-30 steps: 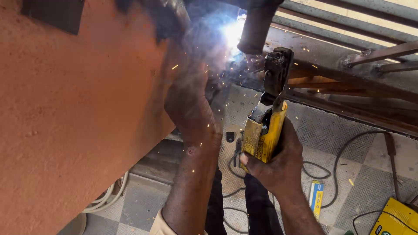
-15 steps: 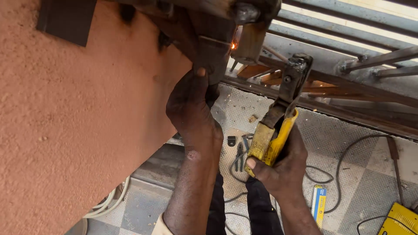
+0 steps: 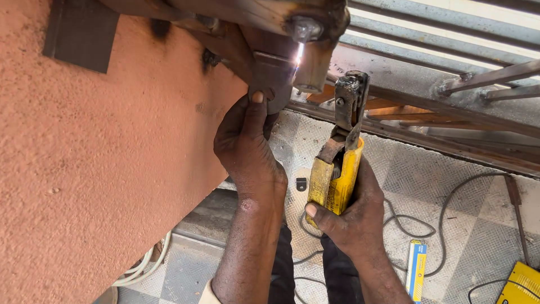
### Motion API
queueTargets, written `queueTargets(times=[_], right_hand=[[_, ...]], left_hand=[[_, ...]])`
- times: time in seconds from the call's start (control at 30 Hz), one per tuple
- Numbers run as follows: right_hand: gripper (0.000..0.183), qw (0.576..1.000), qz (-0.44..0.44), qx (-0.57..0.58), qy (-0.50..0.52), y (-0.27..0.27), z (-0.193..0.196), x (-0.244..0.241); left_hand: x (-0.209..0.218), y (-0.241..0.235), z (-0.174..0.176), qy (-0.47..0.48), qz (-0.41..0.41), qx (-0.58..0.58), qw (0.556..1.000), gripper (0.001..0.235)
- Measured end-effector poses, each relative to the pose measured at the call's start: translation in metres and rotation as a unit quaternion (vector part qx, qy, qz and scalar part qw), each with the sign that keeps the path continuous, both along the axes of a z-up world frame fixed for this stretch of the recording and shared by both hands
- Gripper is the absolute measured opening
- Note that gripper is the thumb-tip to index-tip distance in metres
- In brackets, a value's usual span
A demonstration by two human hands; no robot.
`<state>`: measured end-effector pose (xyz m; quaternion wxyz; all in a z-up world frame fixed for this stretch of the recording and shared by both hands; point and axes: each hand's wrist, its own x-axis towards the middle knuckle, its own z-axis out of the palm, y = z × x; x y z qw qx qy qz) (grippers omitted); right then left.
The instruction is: The person fits a metal hinge plate against the frame of a metal security gate, marks the mounting holes with a marker, and sands the surface with an abrasive pad. They then hold the plate in place and weld it to the frame using an arc welding electrode holder, producing sparks.
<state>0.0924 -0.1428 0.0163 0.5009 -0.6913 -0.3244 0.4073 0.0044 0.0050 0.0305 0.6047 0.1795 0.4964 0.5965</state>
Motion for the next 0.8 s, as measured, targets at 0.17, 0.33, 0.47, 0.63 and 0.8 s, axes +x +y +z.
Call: queueTargets(times=[0.17,0.33,0.47,0.63,0.8], right_hand=[[0.106,1.000,-0.006,0.006,0.015,-0.002,0.000,-0.003],[0.107,1.000,-0.003,0.010,0.008,-0.001,0.002,-0.002],[0.104,1.000,0.001,0.014,0.016,0.001,0.005,-0.001],[0.099,1.000,0.004,-0.001,-0.011,-0.001,0.004,-0.001],[0.099,1.000,0.002,0.006,0.013,-0.002,0.003,-0.002]], left_hand=[[-0.001,0.000,-0.002,0.006,0.002,-0.007,1.000,0.019],[-0.001,0.000,-0.010,-0.005,0.011,0.024,1.000,0.017],[-0.001,0.000,-0.009,0.008,0.012,0.021,1.000,0.017],[0.000,0.002,-0.002,0.054,-0.006,-0.018,0.998,0.016],[-0.003,-0.001,-0.003,0.127,-0.028,0.064,0.990,0.018]])
